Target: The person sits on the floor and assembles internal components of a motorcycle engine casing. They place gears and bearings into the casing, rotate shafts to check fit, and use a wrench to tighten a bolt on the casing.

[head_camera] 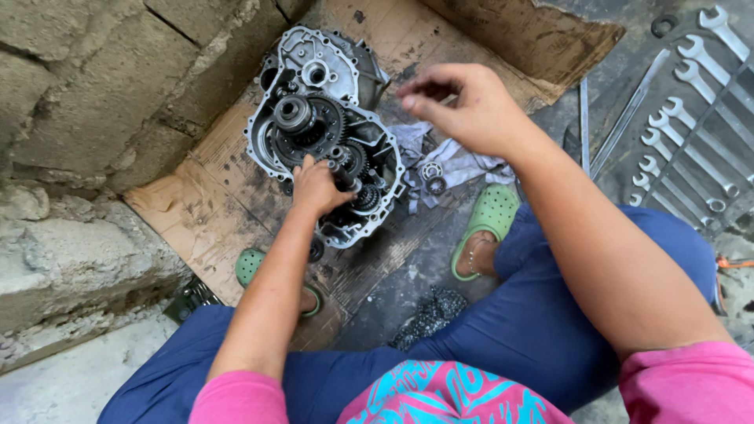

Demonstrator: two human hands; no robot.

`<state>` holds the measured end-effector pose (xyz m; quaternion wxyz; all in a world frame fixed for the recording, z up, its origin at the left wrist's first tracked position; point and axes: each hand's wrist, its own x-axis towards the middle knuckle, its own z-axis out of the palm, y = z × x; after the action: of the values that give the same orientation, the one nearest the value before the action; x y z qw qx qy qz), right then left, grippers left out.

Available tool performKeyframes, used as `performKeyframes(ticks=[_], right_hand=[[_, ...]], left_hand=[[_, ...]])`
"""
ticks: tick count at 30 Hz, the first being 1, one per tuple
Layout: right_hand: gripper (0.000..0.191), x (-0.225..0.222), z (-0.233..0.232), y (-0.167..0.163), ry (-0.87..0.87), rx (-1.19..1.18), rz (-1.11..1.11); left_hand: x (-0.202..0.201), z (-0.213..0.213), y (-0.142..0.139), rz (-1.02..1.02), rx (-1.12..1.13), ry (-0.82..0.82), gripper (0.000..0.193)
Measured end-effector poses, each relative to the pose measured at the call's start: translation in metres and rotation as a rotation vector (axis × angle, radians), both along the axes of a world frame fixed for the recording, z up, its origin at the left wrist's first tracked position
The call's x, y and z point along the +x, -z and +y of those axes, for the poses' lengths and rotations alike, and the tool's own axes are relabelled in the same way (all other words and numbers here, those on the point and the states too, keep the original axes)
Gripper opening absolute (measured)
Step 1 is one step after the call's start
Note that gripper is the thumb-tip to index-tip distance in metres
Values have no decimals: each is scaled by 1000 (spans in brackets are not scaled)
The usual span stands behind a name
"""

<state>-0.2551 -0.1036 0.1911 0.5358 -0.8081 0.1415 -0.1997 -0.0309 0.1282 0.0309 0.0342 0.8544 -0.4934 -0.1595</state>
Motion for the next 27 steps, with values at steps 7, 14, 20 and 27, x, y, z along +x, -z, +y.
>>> performKeyframes(ticks=[7, 14, 20, 27], right_hand=[[37, 21, -45, 174, 489, -130, 529], [70, 10, 63, 264, 418, -76, 842], [79, 10, 98, 260, 512, -177, 843], [73, 21, 88, 270, 455, -193, 924]], left_hand=[[41, 49, -116, 150, -256, -38, 52], [37, 123, -234, 185, -389, -189, 40], [41, 146, -256, 114, -469, -229, 35], [32, 155, -247, 219, -440, -334, 36]])
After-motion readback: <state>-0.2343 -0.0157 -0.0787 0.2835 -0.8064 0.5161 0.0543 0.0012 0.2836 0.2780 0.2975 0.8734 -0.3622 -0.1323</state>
